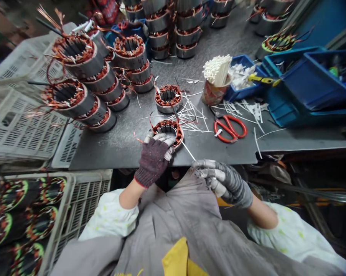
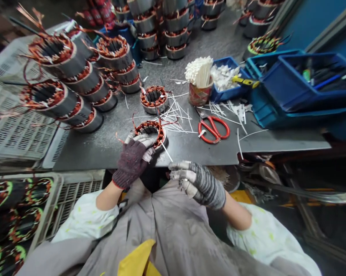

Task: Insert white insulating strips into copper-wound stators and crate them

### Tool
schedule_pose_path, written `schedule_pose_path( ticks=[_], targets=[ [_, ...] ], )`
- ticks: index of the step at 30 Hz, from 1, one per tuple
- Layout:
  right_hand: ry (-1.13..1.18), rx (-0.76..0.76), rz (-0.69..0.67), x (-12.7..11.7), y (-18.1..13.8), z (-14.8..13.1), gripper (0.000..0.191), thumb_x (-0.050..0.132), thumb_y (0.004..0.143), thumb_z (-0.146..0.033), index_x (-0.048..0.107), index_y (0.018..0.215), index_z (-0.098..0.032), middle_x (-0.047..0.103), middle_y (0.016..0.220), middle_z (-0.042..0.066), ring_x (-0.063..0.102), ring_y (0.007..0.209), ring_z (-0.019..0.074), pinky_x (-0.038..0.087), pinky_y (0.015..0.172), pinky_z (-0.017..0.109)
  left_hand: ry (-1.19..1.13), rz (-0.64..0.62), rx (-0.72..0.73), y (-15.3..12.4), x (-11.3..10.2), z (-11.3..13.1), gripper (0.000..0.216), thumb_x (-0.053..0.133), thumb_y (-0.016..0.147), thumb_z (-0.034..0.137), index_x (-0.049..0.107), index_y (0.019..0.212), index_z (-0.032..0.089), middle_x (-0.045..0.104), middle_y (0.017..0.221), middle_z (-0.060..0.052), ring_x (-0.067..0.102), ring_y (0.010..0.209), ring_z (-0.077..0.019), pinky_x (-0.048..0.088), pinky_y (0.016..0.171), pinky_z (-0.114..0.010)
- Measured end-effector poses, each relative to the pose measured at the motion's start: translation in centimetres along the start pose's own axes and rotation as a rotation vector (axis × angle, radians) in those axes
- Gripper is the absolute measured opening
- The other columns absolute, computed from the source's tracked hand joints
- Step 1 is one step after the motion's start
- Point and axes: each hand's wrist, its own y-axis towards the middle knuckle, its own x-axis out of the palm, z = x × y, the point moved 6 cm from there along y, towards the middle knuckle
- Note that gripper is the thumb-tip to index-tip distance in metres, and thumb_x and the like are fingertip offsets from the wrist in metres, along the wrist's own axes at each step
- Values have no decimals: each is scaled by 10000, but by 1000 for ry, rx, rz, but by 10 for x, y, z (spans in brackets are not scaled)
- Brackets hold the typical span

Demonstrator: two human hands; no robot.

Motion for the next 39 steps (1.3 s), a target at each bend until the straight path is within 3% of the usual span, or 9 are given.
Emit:
schedule_pose_path(
  ticks=[7,11,14,17,19,21,25,31,39],
  targets=[
    [26,25,-20,17,10,13,268,433,1026,-232,648,1187,-245,716,1229,91,693,1130,172,580,968,309,-7,31,-10,3,-3,4,299,480,1001,291,661,1211,175,732,1181,-90,616,1227,-267,333,1197,-519],
    [99,78,76,30,34,36,289,452,1026,-295,704,1153,-235,692,1284,97,680,1158,189,565,1001,340,-43,157,-179,6,-3,2,327,501,1003,320,614,1269,167,710,1253,-108,619,1234,-255,380,1167,-483],
    [276,221,189,35,50,50,238,553,983,-363,743,1058,-241,736,1147,83,697,1090,210,571,978,370,-140,270,-315,6,-2,-3,370,548,995,355,587,1309,165,704,1258,-113,631,1211,-235,462,1083,-422],
    [588,545,378,40,53,68,220,732,853,-429,697,957,-238,730,840,22,700,748,179,603,684,319,-198,288,-236,8,-1,-2,247,549,999,333,669,1171,203,756,1119,-56,670,1112,-202,434,1096,-417],
    [796,746,440,49,50,76,336,835,730,-458,628,882,-241,644,650,-42,591,522,136,498,463,258,-159,287,-143,9,-3,2,209,549,991,298,701,1118,230,770,1077,-30,677,1094,-199,374,1141,-444],
    [892,837,444,54,48,78,392,865,673,-477,590,816,-238,581,561,-69,511,442,113,420,398,234,-101,288,-80,8,-5,4,236,555,976,271,701,1158,241,769,1098,-27,671,1116,-207,332,1163,-464],
    [750,828,424,50,44,79,331,833,695,-477,651,808,-226,651,625,-31,577,531,131,504,508,271,-43,244,-45,7,-6,8,300,555,955,273,690,1221,246,763,1127,-34,656,1146,-222,322,1156,-470],
    [428,703,341,43,56,84,224,769,722,-419,670,728,-218,687,658,-8,593,598,145,511,585,287,-33,174,25,5,-8,12,337,553,944,304,683,1252,257,765,1122,-40,640,1188,-247,315,1145,-493],
    [511,702,372,41,48,81,254,789,729,-460,684,762,-231,682,652,-18,570,566,139,510,563,287,6,148,18,4,-9,11,364,510,964,283,660,1292,234,761,1138,-56,647,1171,-245,326,1131,-496]
  ],
)
